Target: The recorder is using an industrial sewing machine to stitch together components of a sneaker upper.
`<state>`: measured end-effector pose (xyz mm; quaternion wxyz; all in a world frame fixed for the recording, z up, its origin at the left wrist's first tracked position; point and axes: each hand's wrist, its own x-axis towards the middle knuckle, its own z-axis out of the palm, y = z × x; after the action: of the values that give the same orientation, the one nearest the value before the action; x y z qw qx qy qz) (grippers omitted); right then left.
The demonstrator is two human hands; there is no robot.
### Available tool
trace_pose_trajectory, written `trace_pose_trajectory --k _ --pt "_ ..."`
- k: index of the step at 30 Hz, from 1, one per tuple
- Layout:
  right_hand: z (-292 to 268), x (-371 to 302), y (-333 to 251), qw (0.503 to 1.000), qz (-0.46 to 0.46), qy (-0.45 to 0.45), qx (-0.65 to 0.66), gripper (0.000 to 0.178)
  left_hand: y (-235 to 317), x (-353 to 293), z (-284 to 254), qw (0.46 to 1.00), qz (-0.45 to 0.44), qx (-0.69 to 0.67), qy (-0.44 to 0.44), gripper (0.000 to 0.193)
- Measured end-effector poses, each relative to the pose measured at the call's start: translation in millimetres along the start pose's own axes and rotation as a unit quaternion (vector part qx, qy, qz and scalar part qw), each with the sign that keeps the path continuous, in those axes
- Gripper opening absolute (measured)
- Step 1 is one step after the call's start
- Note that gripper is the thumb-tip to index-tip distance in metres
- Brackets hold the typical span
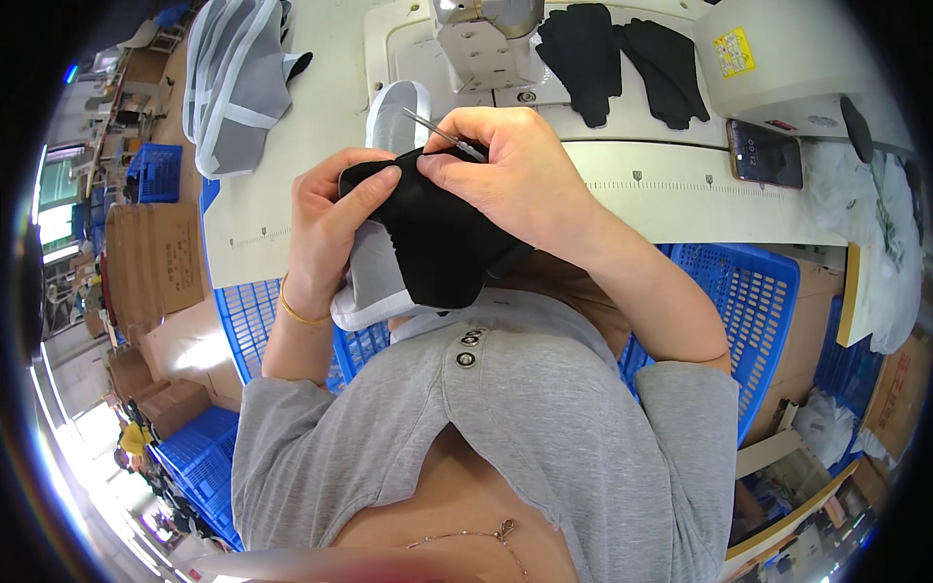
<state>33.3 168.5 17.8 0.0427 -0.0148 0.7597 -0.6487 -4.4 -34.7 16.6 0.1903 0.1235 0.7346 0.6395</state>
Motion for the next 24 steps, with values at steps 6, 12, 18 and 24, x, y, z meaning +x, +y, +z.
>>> trace_pose_trajectory --k 6,12,18,24 --pt "-9.0 -12.3 17.2 0.993 -0.077 0.084 -0.031 0.017 2.7 -5.3 0.5 0.997 0.063 0.026 0.039 0.013" --pt "-8.3 -19.2 17.0 0.992 0.016 0.096 0.082 0.014 8.6 -9.9 3.3 0.995 0.085 0.023 0.038 0.012" --pt "-5.4 -23.9 11.6 0.985 -0.015 0.142 0.097 0.013 3.8 -9.9 1.0 0.992 0.104 0.063 0.04 0.013" --pt "-1.4 -25.8 13.3 0.982 -0.021 0.173 0.078 0.014 6.3 -12.6 4.5 0.992 0.101 0.066 0.045 0.013"
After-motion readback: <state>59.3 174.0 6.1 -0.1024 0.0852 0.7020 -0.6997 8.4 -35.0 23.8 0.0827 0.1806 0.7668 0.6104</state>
